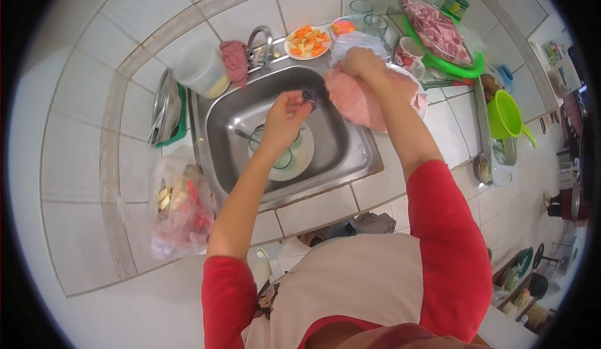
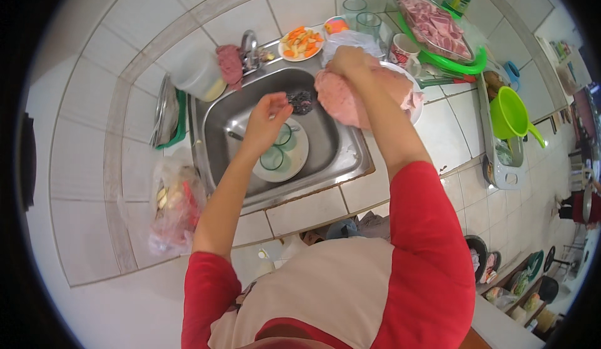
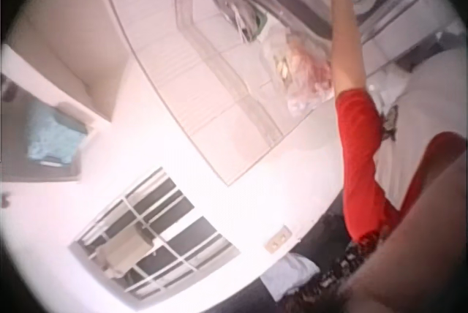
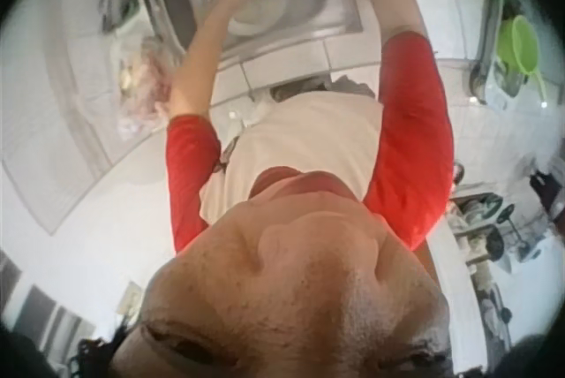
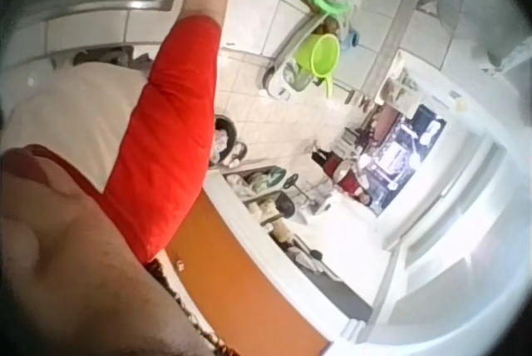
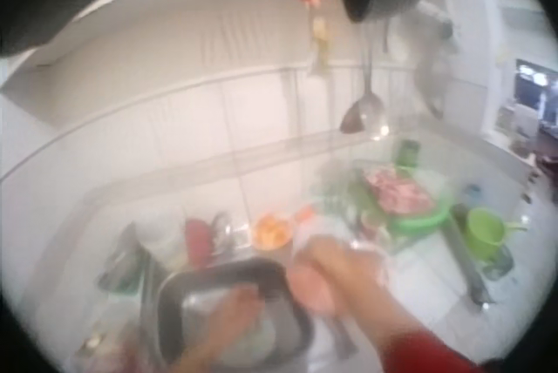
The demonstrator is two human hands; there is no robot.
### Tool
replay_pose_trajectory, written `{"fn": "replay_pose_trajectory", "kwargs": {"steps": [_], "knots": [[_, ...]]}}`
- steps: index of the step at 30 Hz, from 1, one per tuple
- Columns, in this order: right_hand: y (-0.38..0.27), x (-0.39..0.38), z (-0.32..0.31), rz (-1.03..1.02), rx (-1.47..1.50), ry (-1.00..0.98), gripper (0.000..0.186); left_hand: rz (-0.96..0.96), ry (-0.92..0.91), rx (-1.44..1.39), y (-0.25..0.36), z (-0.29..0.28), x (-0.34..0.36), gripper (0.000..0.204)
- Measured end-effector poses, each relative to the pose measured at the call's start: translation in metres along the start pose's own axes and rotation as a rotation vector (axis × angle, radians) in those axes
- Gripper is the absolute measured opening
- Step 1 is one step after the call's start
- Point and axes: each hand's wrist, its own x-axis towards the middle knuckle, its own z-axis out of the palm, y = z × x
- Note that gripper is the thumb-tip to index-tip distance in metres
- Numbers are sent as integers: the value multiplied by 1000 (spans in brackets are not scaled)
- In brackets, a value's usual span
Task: The person places items in the sink, replaces a trash bag, and wipes down a kitchen counter.
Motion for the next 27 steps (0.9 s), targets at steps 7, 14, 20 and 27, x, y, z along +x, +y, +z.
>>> {"fn": "replay_pose_trajectory", "kwargs": {"steps": [7,14,20,27], "knots": [[37,-79,9,-337,-77,18,93,173,138,214,-71,92,158,69],[59,-72,-3,-399,-2,-90,105,-299,-329,-62,-38,131,190,67],[41,-113,-46,-488,84,2,86,-158,-12,-300,-38,96,173,37],[67,-124,-57,-420,183,148,79,-118,80,-1149,-27,23,120,37]]}}
